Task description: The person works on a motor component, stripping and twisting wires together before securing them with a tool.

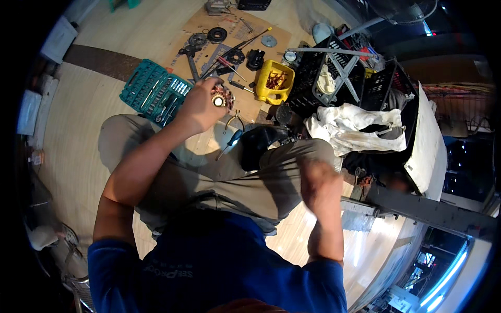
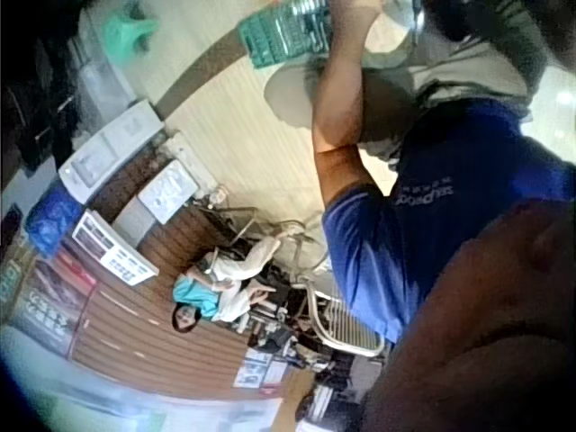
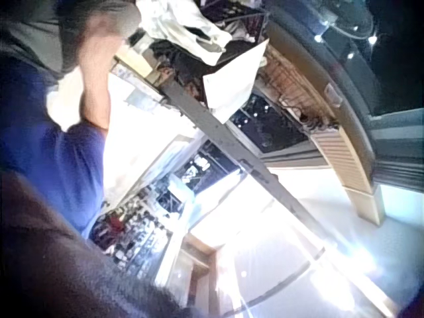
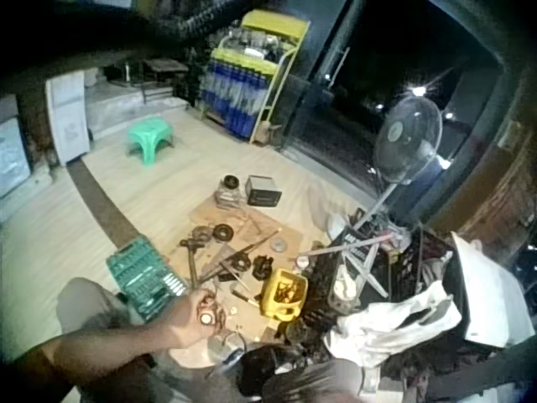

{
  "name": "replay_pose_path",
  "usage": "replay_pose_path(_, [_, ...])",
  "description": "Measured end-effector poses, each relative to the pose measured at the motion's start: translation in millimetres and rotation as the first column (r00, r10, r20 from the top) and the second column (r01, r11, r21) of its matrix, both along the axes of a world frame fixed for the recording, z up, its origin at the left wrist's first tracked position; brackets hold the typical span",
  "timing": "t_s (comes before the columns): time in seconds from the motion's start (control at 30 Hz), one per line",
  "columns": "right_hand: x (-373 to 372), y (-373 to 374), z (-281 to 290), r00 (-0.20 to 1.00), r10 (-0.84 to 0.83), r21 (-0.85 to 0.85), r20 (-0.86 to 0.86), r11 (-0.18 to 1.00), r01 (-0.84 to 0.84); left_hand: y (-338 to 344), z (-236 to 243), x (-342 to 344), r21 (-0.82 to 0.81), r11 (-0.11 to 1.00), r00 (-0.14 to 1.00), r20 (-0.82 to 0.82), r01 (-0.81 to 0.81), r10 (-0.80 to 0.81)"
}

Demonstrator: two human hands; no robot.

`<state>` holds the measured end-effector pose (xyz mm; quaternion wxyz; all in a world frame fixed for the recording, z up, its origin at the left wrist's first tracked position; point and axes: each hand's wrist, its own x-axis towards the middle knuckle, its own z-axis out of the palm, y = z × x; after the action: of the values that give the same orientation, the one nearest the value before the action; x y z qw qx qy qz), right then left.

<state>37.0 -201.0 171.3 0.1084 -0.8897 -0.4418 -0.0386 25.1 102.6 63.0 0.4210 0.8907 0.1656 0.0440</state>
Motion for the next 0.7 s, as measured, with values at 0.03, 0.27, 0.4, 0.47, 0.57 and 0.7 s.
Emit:
replay_pose_path(0.03, [-14, -12, -6, 0.998, 0.023, -0.069, -0.050, 0.997, -0.026, 0, 1, 7, -0.074, 0.995, 0.998, 0.013, -0.061, 0.062])
replay_pose_path(0.27, [-63, -115, -79, 0.865, -0.474, -0.200, -0.165, 0.875, 0.441, 10, 6, 3, -0.753, 0.650, 0.984, 0.022, -0.102, 0.180])
replay_pose_path(0.4, [-121, -275, -152, 0.696, -0.718, -0.324, -0.018, 0.663, 0.675, 11, 9, -1, -0.704, 0.709, 0.991, 0.061, -0.045, 0.123])
replay_pose_path(0.47, [-182, -348, -181, 0.530, -0.848, -0.471, 0.014, 0.461, 0.752, 6, 11, -8, -0.528, 0.849, 0.992, 0.111, 0.014, 0.053])
replay_pose_path(0.57, [-264, -407, -205, 0.131, -0.991, -0.758, -0.013, 0.095, 0.645, -10, 26, -17, -0.327, 0.945, 0.994, 0.104, 0.011, 0.025])
replay_pose_path(0.7, [-290, -398, -219, 0.215, -0.916, -0.937, -0.339, 0.349, 0.010, -16, 19, -18, -0.229, 0.968, 0.983, 0.171, 0.105, -0.067])
